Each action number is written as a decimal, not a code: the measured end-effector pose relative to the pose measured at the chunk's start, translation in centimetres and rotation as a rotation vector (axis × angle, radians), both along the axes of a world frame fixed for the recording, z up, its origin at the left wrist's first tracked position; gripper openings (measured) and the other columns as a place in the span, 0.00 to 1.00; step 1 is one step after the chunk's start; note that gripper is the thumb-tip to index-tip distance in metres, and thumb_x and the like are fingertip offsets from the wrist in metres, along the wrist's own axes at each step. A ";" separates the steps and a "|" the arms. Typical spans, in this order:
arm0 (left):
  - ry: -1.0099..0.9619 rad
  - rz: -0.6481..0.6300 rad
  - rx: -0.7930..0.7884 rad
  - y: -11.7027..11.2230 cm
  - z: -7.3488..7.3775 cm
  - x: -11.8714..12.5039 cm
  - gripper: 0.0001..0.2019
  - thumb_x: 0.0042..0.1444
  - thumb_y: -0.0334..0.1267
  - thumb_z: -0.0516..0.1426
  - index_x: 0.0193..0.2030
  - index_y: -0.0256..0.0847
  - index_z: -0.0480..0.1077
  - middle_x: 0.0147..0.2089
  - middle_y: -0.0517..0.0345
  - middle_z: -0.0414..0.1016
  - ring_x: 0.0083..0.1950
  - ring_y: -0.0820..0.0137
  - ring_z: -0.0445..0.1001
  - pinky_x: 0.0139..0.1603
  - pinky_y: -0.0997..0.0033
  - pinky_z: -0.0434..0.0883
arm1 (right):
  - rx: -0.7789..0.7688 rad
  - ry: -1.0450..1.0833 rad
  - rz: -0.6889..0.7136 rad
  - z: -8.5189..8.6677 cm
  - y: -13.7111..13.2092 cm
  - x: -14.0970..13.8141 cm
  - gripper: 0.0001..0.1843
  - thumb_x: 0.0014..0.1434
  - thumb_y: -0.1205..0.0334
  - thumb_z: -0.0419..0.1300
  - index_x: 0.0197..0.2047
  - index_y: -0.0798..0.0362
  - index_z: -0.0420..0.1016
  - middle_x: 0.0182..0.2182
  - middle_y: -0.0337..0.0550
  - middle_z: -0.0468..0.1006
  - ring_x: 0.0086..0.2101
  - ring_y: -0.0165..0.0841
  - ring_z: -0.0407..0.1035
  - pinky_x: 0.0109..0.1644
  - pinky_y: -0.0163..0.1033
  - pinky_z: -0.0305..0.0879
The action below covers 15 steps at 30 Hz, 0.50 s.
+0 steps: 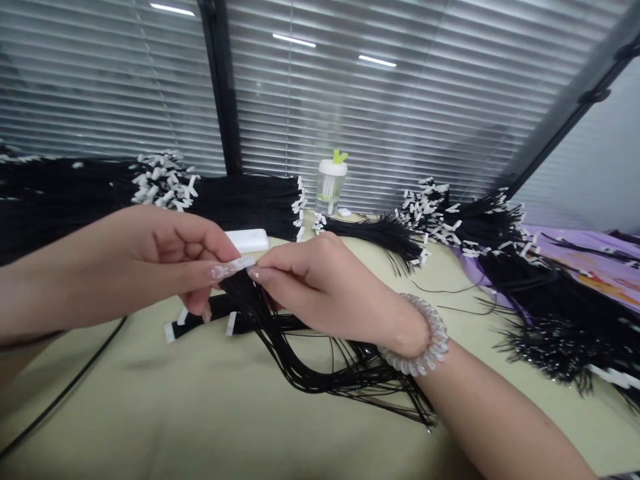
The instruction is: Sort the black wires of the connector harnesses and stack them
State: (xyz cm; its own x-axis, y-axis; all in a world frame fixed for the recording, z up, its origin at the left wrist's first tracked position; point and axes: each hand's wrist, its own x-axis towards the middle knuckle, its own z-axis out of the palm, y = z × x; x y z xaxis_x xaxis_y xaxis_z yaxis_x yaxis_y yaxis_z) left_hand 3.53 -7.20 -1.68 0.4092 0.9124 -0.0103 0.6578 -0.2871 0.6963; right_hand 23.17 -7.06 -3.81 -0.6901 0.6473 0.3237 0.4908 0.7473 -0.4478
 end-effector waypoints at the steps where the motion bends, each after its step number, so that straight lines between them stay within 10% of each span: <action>1: -0.005 0.002 -0.011 0.0 0.0 0.0 0.07 0.50 0.43 0.54 0.30 0.48 0.73 0.19 0.66 0.74 0.20 0.76 0.72 0.12 0.83 0.58 | 0.004 -0.002 0.000 0.0 0.0 0.0 0.15 0.61 0.63 0.48 0.25 0.57 0.69 0.17 0.32 0.64 0.19 0.19 0.54 0.24 0.26 0.51; 15: -0.242 0.091 0.012 0.2 -0.3 0.6 0.11 0.48 0.46 0.53 0.33 0.47 0.73 0.17 0.63 0.72 0.23 0.70 0.73 0.19 0.78 0.68 | 0.010 -0.018 -0.001 0.2 -0.1 0.1 0.14 0.60 0.66 0.48 0.26 0.57 0.69 0.17 0.33 0.63 0.19 0.20 0.53 0.25 0.28 0.51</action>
